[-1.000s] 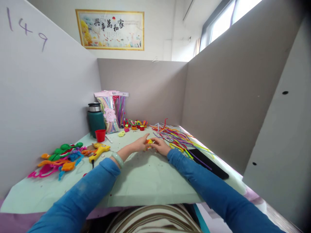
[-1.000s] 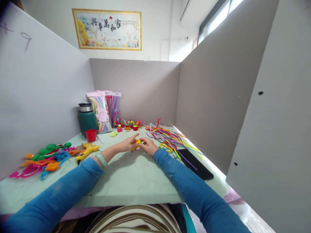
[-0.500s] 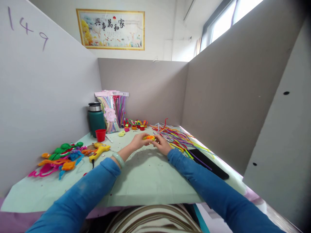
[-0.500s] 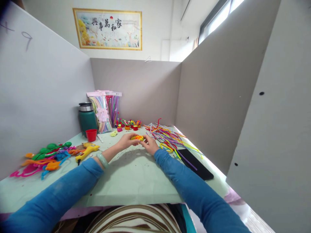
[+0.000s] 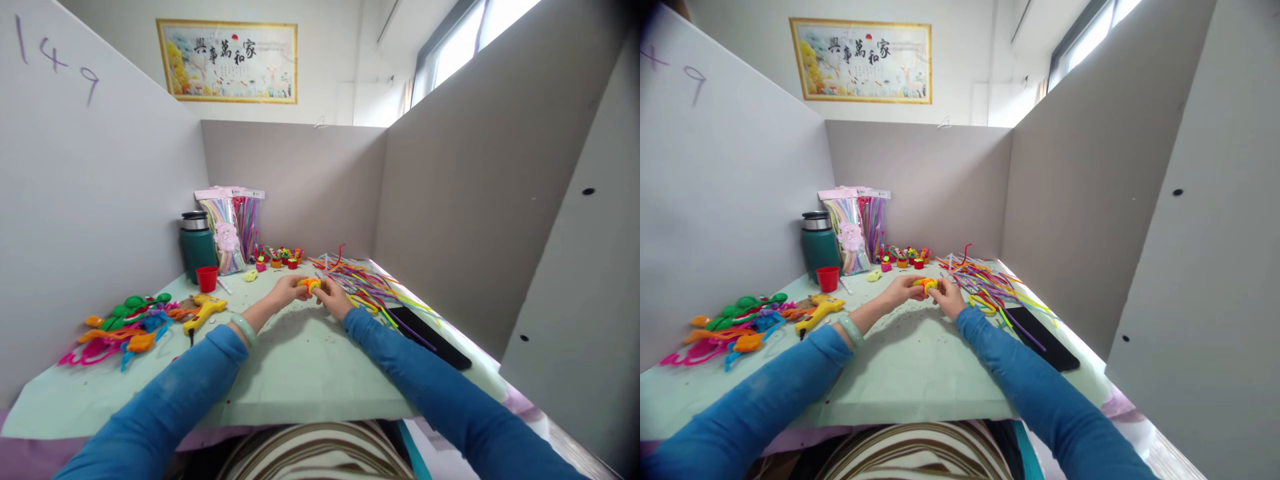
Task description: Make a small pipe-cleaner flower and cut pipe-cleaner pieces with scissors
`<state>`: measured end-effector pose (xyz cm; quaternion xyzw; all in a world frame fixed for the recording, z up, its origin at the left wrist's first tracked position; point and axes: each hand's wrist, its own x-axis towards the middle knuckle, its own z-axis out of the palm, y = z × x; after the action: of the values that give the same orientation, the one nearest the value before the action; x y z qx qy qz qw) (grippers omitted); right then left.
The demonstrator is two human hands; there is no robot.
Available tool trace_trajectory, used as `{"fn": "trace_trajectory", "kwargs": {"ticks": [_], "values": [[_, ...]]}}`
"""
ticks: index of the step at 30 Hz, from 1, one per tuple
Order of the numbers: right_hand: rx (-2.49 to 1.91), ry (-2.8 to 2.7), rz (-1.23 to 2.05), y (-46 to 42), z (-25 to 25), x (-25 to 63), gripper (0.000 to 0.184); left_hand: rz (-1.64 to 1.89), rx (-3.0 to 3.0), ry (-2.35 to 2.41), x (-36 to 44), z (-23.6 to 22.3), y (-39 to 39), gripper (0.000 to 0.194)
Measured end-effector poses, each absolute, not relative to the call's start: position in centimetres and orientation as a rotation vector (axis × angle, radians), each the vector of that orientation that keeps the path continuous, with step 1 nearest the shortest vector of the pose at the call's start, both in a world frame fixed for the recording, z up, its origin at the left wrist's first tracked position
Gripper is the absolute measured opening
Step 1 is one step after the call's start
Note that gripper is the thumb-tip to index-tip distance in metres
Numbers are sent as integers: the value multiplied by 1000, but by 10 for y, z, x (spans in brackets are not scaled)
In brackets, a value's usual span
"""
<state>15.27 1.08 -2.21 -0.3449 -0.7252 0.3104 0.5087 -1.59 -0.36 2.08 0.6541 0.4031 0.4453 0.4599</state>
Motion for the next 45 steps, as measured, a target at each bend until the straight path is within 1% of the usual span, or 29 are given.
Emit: {"fn": "trace_trajectory", "kwargs": {"ticks": [4, 12, 19, 24, 30, 37, 43, 45], "values": [[-812, -1768, 748, 10, -24, 149, 28, 1141, 1515, 1083, -15, 23, -7, 26], [-829, -1854, 503, 0, -19, 148, 27, 1204, 1381, 1125, -13, 21, -7, 28], [-921, -1821, 326, 3, -22, 148, 22, 1151, 1551, 1067, -12, 23, -9, 28], [-1045, -1657, 277, 6, -22, 145, 25, 1117, 1733, 982, -4, 24, -14, 30], [-1195, -1669, 66, 3, -23, 138, 22, 1181, 1663, 1043, -1, 20, -12, 21], [-1138, -1747, 17, 2, -22, 138, 28, 1239, 1595, 1025, -5, 18, -7, 19], [-959, -1864, 165, 0, -21, 145, 20, 1264, 1566, 1036, -10, 17, -1, 22], [-936, -1871, 181, -1, -20, 147, 20, 1235, 1563, 1034, -12, 18, -1, 23]]}}
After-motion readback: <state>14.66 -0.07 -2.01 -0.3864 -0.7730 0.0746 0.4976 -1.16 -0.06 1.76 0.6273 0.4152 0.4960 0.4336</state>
